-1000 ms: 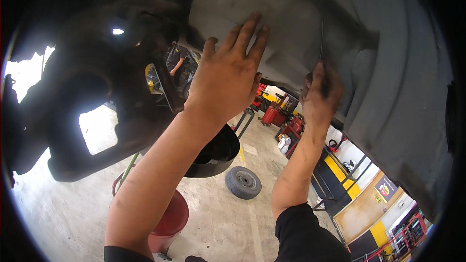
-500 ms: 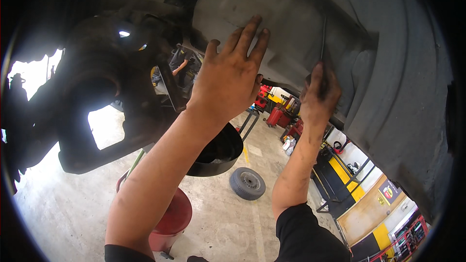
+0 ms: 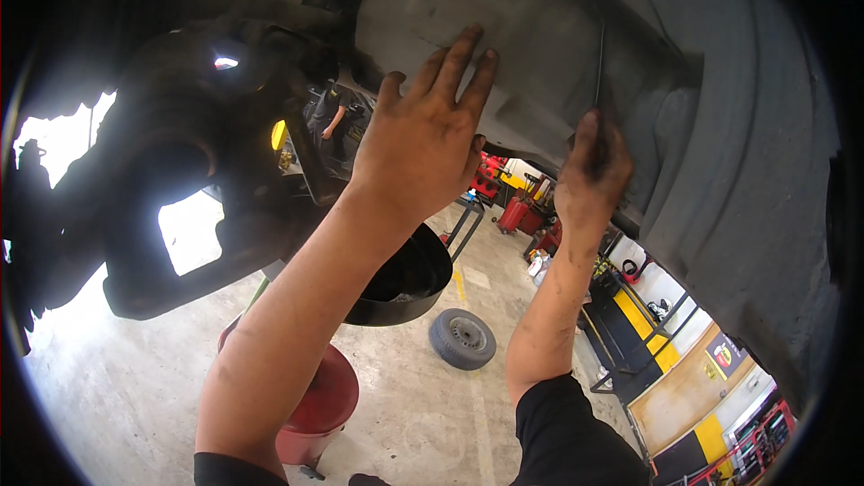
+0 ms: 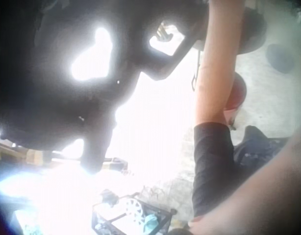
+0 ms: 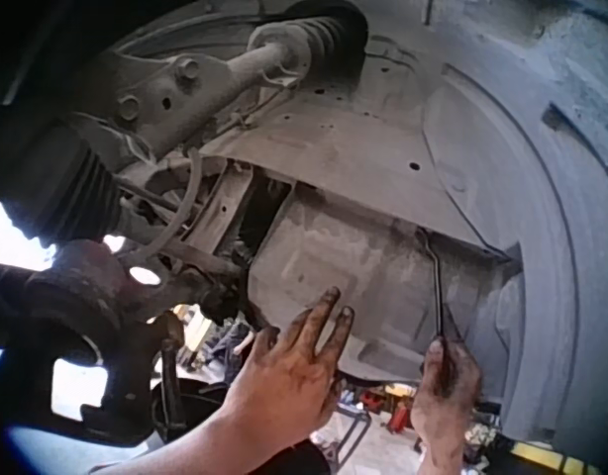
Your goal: The person uses a screwdriver to pry and secure a plastic panel on the underside of a vehicle that is raised on a lift, periodically returning to a tool drawer to retrieve or swap tools.
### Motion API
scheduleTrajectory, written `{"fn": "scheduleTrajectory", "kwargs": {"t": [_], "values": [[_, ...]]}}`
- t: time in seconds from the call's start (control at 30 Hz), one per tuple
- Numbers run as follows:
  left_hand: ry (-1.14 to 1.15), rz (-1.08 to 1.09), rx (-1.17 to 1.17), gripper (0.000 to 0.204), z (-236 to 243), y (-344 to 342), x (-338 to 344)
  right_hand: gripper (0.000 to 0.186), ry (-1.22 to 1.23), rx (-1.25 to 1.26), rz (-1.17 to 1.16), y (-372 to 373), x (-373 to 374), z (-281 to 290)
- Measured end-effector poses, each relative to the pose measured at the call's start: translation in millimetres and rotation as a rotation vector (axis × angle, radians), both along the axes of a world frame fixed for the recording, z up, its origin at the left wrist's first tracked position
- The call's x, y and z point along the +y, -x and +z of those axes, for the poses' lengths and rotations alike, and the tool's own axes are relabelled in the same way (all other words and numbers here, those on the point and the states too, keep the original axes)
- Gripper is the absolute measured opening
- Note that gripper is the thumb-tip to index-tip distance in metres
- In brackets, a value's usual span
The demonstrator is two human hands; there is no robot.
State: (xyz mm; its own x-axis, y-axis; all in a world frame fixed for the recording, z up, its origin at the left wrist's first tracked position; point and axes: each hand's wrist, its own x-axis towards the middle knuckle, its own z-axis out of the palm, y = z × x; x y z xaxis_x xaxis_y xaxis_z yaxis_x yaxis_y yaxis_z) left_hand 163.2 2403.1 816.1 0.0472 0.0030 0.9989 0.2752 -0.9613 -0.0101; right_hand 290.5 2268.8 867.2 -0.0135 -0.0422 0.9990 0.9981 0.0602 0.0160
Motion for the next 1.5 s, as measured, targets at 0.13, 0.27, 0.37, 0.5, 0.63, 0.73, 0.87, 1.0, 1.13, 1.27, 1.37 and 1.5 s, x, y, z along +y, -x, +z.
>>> {"fn": "scheduleTrajectory", "kwargs": {"t": [0.13,0.27,0.37,0.5,0.63,0.73,0.87,1.0,1.13,1.27,1.37,1.5], "values": [[0.001,-0.017,0.002,0.073,2,-2,-2,0.026,-0.042,0.007,-0.094,15,0,-2],[0.009,-0.053,0.016,0.074,12,0,3,0.021,-0.083,-0.050,-0.281,31,6,5],[-0.003,-0.037,0.054,0.075,10,7,4,0.032,0.037,0.189,-0.009,22,-5,6],[-0.011,-0.051,0.039,0.076,8,7,3,0.030,0.146,0.359,0.300,13,-8,8],[-0.008,-0.060,0.027,0.077,6,6,5,0.027,-0.149,-0.188,-0.195,13,11,5],[-0.010,-0.065,0.028,0.077,5,8,4,0.029,-0.134,-0.185,-0.310,31,7,2],[-0.005,-0.078,0.042,0.077,5,8,3,0.034,0.017,-0.058,-0.186,17,-5,6],[-0.001,-0.049,0.037,0.077,7,5,5,0.026,0.248,0.489,0.569,27,-12,14],[0.013,-0.042,0.034,0.076,8,2,6,0.024,0.134,0.342,0.274,26,-1,11],[0.011,-0.037,0.040,0.076,4,2,11,0.027,0.018,-0.025,-0.283,46,4,2],[0.011,-0.096,0.042,0.077,3,2,11,0.026,0.024,-0.016,-0.260,30,3,3],[0.013,-0.091,0.041,0.076,3,1,12,0.025,0.184,0.396,0.301,19,-1,8]]}}
